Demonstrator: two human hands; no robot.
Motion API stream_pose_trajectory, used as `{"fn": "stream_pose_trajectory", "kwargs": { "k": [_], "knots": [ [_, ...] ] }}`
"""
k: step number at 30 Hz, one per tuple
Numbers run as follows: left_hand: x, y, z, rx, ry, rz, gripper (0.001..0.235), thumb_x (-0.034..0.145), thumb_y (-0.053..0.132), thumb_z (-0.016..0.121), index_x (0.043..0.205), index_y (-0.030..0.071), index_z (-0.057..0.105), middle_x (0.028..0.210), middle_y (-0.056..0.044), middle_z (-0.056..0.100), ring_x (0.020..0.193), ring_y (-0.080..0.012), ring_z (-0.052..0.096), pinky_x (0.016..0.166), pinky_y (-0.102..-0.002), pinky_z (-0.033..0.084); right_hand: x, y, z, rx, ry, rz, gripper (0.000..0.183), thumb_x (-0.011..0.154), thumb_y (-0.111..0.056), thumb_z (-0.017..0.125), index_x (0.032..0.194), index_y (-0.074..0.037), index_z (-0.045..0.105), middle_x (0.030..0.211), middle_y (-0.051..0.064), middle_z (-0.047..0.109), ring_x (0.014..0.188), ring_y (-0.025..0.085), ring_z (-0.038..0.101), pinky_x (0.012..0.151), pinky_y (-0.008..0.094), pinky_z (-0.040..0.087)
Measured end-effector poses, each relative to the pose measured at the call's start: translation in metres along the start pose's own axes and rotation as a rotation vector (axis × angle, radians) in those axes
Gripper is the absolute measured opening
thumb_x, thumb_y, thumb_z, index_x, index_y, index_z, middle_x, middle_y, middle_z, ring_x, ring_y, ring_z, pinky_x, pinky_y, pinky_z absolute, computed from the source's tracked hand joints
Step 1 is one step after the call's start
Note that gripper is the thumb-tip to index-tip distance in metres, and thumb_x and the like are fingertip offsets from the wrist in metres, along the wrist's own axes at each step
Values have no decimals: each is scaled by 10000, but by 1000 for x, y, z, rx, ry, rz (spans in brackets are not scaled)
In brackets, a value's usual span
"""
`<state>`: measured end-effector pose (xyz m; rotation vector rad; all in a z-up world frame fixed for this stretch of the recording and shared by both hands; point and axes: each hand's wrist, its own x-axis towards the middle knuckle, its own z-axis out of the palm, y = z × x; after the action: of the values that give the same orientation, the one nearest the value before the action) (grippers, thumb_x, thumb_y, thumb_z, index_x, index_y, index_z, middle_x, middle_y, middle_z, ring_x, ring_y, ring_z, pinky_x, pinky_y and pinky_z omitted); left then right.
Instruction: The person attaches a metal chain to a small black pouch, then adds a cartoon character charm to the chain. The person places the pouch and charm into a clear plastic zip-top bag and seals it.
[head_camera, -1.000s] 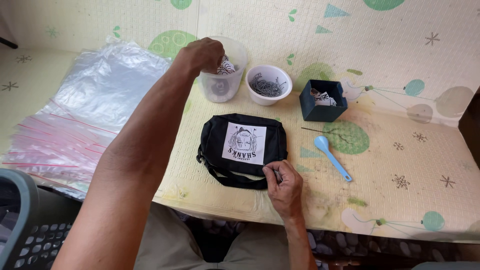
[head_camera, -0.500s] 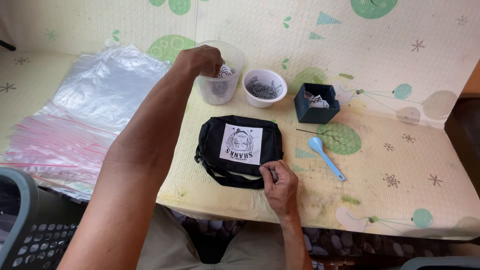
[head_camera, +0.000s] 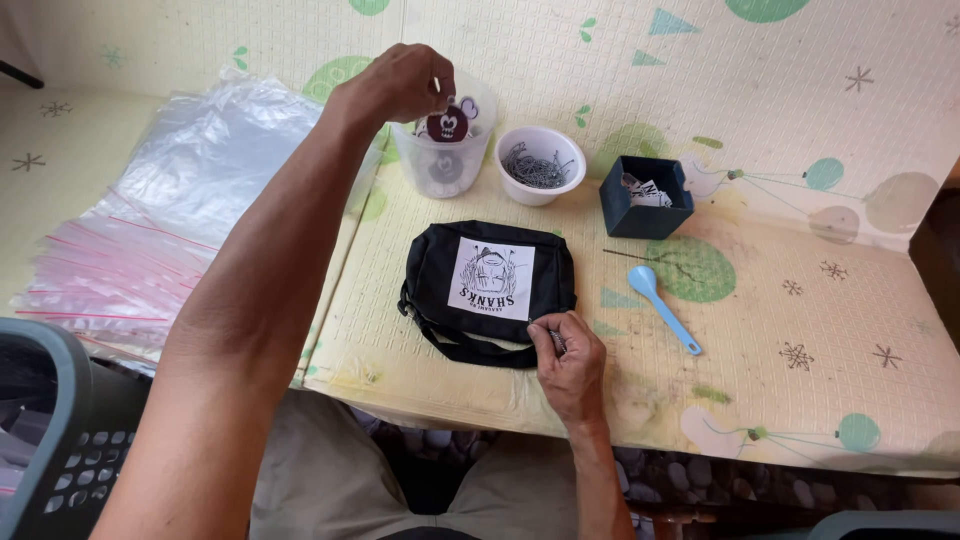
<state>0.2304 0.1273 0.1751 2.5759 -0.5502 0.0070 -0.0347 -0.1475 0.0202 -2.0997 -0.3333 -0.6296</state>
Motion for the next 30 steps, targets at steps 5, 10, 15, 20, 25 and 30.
{"fn": "stream_pose_trajectory", "kwargs": {
  "k": [5, 10, 15, 20, 25, 30],
  "knots": [
    [-19, 19, 4, -257, 277, 165, 230, 973, 6, 537, 1068, 86, 732, 1057, -162, 729, 971, -311, 716, 567, -362, 597, -1, -1, 1, -8, 6, 26, 95, 923, -79, 708, 838, -75, 666, 770, 21, 620, 639, 125, 550, 583, 283, 452],
    [-91, 74, 48, -607, 282, 380, 283, 1023, -9, 464, 1248, 35, 631, 1240, -209, 681, 1080, -299, 720, 800, -330, 653, 1, -5, -1, 2, -4, 49, 93, 931, -75, 702, 846, -71, 665, 770, 20, 613, 625, 116, 523, 569, 278, 435],
    [-136, 66, 166, -709, -23, 173, 242, 947, 80, 545, 1180, 89, 609, 1078, -237, 704, 1059, -478, 673, 882, -583, 523, 2, -7, -3, 111, 37, 110, 63, 913, -71, 743, 856, -74, 718, 652, 63, 517, 575, 144, 528, 583, 293, 467],
    [-156, 74, 182, -745, -83, 111, 212, 896, 161, 566, 1077, 96, 656, 911, -170, 713, 882, -371, 703, 791, -504, 564, 1, -3, -3, 113, 23, 127, 61, 913, -40, 715, 858, -66, 715, 658, 79, 505, 583, 151, 512, 596, 305, 466],
    [-169, 83, 171, -681, -53, 230, 636, 648, 471, 901, 1063, 90, 606, 1052, -204, 613, 998, -453, 651, 844, -524, 559, 3, -8, -5, 104, 13, 121, 71, 926, -39, 685, 866, -61, 716, 660, 85, 494, 589, 161, 494, 601, 318, 465],
    [-168, 80, 182, -652, -32, 221, 590, 626, 358, 908, 1075, 107, 619, 1054, -137, 549, 1015, -395, 641, 832, -460, 576, 0, -1, -1, 98, 31, 140, 59, 909, -35, 709, 872, -76, 729, 657, 81, 493, 591, 166, 517, 607, 307, 464]
  ]
}}
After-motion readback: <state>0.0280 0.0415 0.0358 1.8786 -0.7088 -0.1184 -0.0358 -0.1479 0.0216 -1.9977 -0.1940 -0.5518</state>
